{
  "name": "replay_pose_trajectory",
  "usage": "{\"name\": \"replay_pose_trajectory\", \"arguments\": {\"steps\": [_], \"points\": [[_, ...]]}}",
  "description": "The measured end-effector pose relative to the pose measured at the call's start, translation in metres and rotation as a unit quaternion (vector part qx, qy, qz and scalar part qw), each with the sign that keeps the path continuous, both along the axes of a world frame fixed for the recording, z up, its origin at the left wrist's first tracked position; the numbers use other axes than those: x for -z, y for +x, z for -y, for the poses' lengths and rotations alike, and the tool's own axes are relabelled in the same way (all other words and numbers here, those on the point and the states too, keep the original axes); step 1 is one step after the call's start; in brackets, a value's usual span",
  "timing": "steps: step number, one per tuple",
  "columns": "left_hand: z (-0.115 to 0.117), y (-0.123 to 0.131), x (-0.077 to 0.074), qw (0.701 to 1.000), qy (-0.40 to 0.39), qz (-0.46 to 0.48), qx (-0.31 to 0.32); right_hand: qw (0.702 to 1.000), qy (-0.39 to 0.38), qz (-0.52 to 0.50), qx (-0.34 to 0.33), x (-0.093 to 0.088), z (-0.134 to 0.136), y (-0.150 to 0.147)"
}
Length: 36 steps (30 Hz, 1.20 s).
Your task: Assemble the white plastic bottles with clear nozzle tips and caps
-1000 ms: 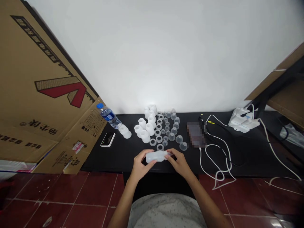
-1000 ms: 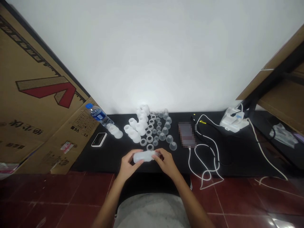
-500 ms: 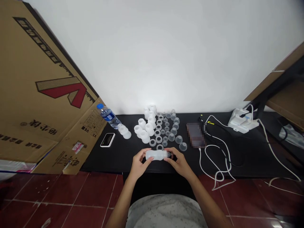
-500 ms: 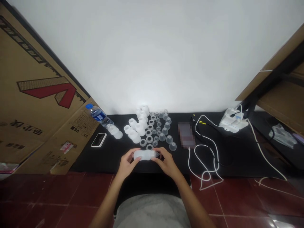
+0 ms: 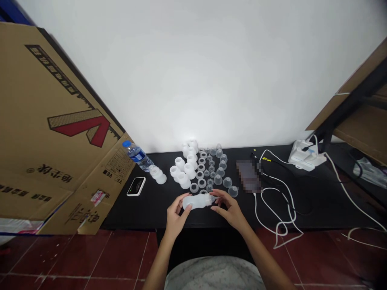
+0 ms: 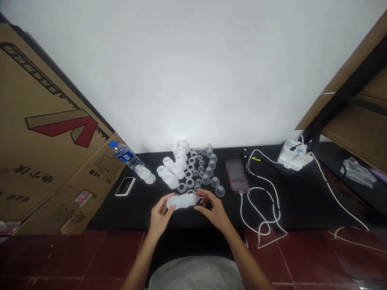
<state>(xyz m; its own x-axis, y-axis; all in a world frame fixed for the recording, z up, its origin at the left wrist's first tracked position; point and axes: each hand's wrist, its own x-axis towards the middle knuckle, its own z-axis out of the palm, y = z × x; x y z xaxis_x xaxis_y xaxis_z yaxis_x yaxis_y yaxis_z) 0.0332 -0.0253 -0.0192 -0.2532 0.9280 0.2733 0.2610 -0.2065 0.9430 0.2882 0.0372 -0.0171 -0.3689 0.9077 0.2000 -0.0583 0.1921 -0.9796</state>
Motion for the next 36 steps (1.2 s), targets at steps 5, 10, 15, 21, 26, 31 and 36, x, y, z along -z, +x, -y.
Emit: {"name": "replay_pose_trajectory", "arguments": {"steps": [5,10,15,21,26,31,36], "points": [[0.000,0.000,0.000,1.000,-0.009,-0.016,0.023,0.999,0.028,0.028,-0.008,-0.004,0.000,0.001],[0.000,0.000,-0.001,0.997,-0.019,-0.064,0.039,0.994,0.051,0.099,-0.023,-0.008,0.003,0.000],[0.002,-0.002,0.003,0.995,-0.017,-0.083,0.045,0.990,0.047,0.135,-0.013,-0.009,0.005,-0.001],[0.002,-0.001,0.005,0.996,-0.018,-0.076,0.048,0.993,0.012,0.121,-0.007,-0.004,0.002,-0.003],[0.001,0.001,0.001,0.997,-0.012,-0.053,0.049,0.998,-0.018,0.047,0.040,0.002,-0.002,-0.003],[0.001,0.002,0.003,1.000,0.004,-0.018,0.010,0.996,0.017,0.075,0.052,0.000,0.000,-0.001],[0.001,0.003,-0.001,1.000,-0.002,-0.025,0.011,0.996,0.021,0.075,0.045,0.001,0.000,0.001]]}}
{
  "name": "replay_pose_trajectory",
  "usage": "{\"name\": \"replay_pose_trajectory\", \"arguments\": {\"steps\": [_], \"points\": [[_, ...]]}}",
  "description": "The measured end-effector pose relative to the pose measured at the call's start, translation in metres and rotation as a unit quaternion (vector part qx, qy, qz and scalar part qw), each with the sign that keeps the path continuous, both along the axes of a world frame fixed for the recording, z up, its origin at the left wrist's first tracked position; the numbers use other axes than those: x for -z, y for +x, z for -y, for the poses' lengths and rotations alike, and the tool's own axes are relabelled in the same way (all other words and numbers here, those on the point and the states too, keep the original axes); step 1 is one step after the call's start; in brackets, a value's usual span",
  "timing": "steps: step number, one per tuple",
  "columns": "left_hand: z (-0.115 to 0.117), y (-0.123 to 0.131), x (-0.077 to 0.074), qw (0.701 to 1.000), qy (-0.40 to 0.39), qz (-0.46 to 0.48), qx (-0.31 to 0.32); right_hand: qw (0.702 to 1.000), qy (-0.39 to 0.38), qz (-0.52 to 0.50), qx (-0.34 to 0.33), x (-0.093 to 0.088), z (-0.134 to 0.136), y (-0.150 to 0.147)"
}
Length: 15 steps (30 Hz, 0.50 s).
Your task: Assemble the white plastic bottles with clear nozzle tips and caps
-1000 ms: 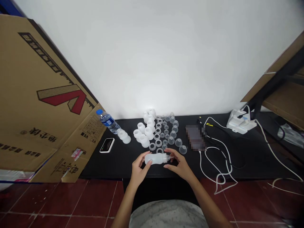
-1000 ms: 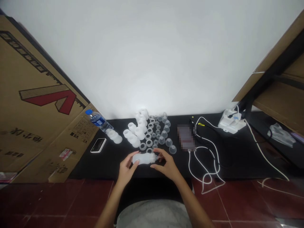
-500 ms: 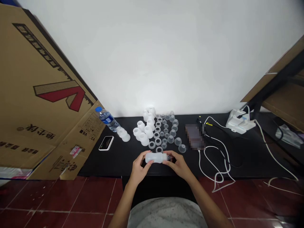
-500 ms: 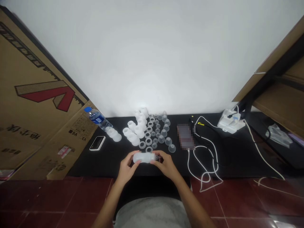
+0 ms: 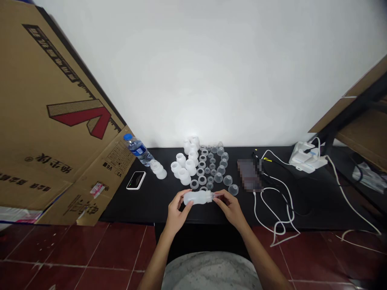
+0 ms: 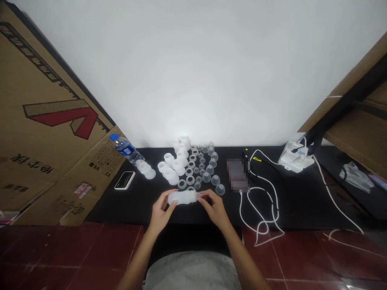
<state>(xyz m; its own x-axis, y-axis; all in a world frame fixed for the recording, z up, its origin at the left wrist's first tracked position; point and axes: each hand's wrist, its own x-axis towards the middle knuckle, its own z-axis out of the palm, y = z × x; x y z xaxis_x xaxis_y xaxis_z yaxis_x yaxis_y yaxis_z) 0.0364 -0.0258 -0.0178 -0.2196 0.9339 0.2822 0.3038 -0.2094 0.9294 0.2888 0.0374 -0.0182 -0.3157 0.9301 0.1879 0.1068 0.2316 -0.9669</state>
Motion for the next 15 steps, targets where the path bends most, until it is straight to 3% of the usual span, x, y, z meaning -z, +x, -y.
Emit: {"name": "replay_pose_trajectory", "arguments": {"steps": [10,15], "points": [[0.000,-0.002,0.000,1.000,-0.008,-0.001,0.025,0.999,-0.013,-0.025,-0.031,-0.005,0.002,-0.002],[0.002,-0.001,-0.002,0.997,-0.003,-0.058,0.044,0.998,0.013,0.032,-0.053,-0.013,0.004,-0.001]]}}
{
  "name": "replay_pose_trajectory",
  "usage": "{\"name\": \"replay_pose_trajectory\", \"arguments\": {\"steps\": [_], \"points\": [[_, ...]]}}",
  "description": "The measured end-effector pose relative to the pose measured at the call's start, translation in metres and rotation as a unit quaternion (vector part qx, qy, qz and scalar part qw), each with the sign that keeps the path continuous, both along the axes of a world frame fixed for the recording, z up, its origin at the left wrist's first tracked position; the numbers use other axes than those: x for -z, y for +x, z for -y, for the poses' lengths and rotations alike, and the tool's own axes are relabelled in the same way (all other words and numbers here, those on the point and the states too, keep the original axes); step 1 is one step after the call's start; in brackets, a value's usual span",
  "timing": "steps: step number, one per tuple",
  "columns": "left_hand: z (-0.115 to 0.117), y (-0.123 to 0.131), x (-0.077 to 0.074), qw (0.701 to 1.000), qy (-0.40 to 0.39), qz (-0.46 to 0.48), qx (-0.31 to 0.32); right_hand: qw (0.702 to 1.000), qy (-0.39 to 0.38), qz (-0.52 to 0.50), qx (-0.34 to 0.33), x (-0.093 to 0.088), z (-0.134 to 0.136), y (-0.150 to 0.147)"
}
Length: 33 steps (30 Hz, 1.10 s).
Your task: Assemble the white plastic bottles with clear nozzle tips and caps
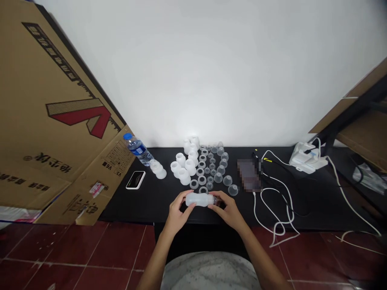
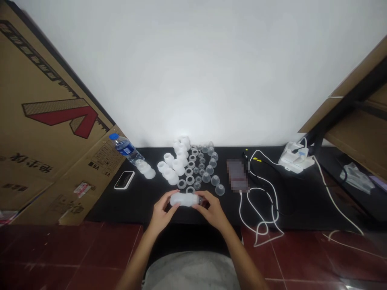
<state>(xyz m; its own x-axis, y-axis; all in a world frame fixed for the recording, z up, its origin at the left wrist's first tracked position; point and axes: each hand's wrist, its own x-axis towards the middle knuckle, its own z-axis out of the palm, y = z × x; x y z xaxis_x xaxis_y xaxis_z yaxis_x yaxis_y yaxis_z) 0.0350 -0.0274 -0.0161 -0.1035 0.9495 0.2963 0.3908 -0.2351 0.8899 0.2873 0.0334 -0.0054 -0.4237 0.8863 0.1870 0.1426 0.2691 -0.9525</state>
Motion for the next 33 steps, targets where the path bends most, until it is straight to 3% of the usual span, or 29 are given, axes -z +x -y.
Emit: {"name": "replay_pose_trajectory", "arguments": {"steps": [9,14,22,26,33], "points": [[0.001,-0.002,0.010,1.000,-0.001,-0.011,-0.024,0.999,-0.012,0.026,0.014,-0.002,0.002,-0.005],[0.001,-0.001,0.002,1.000,-0.005,-0.006,-0.011,1.000,0.004,0.014,0.024,0.001,0.001,-0.003],[-0.005,0.004,-0.002,0.995,0.035,-0.087,-0.026,0.999,0.019,-0.001,0.038,-0.001,0.003,-0.003],[-0.005,0.005,0.000,0.994,0.038,-0.100,-0.029,0.989,0.025,-0.033,0.140,0.001,0.004,-0.002],[-0.005,0.009,0.003,0.992,0.042,-0.111,-0.053,0.946,0.045,-0.079,0.310,0.007,0.009,0.001]]}}
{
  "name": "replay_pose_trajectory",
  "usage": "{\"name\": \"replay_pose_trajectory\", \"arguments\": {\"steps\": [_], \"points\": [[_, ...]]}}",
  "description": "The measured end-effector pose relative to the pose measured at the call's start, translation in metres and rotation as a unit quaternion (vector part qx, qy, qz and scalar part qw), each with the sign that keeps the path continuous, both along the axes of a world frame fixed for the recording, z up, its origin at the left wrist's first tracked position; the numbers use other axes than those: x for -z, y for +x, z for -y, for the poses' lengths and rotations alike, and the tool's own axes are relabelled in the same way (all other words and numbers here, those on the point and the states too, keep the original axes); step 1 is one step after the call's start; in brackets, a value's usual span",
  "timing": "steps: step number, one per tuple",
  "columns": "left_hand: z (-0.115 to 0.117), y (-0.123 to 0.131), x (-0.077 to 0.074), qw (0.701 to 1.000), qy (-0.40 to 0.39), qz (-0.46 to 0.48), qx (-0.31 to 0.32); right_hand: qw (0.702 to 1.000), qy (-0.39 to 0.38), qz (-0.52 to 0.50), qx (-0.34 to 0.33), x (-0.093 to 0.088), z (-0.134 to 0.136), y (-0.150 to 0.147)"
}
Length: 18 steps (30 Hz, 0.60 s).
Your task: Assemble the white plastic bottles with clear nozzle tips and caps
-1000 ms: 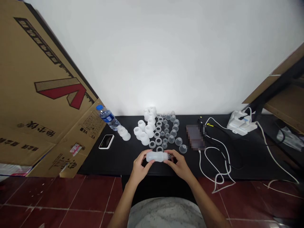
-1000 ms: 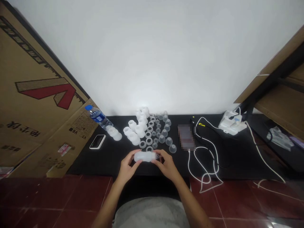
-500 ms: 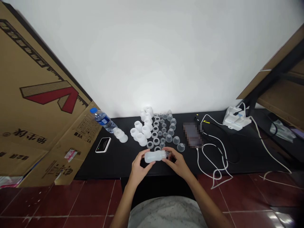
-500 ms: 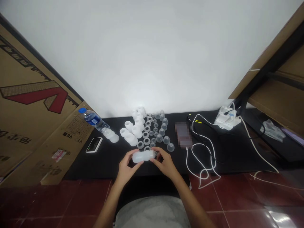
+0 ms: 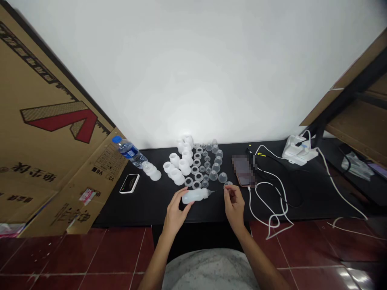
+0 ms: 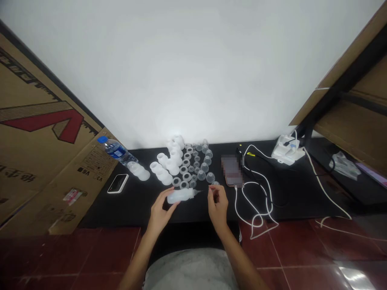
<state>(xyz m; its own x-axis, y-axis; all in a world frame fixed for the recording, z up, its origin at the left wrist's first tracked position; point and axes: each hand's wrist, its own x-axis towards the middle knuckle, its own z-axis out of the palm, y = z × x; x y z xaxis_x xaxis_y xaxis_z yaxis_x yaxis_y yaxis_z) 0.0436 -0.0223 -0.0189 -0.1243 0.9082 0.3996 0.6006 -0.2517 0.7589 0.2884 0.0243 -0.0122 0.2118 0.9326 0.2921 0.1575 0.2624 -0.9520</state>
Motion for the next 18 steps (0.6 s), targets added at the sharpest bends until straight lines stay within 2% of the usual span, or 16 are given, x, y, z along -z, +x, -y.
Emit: {"name": "replay_pose_trajectory", "arguments": {"steps": [4,6,14,18], "points": [[0.000,0.000,-0.001,1.000,0.004,0.002,-0.004,0.997,0.013,0.013,0.081,-0.003,0.000,0.002],[0.000,0.000,-0.001,1.000,0.003,0.001,-0.003,0.996,0.008,0.015,0.093,-0.004,-0.001,0.002],[0.000,0.000,-0.009,1.000,0.002,-0.017,0.022,0.998,-0.012,0.030,0.053,-0.002,-0.006,0.002],[0.001,0.001,-0.014,1.000,0.003,-0.014,0.015,0.999,-0.017,0.037,0.035,0.003,-0.006,0.003]]}}
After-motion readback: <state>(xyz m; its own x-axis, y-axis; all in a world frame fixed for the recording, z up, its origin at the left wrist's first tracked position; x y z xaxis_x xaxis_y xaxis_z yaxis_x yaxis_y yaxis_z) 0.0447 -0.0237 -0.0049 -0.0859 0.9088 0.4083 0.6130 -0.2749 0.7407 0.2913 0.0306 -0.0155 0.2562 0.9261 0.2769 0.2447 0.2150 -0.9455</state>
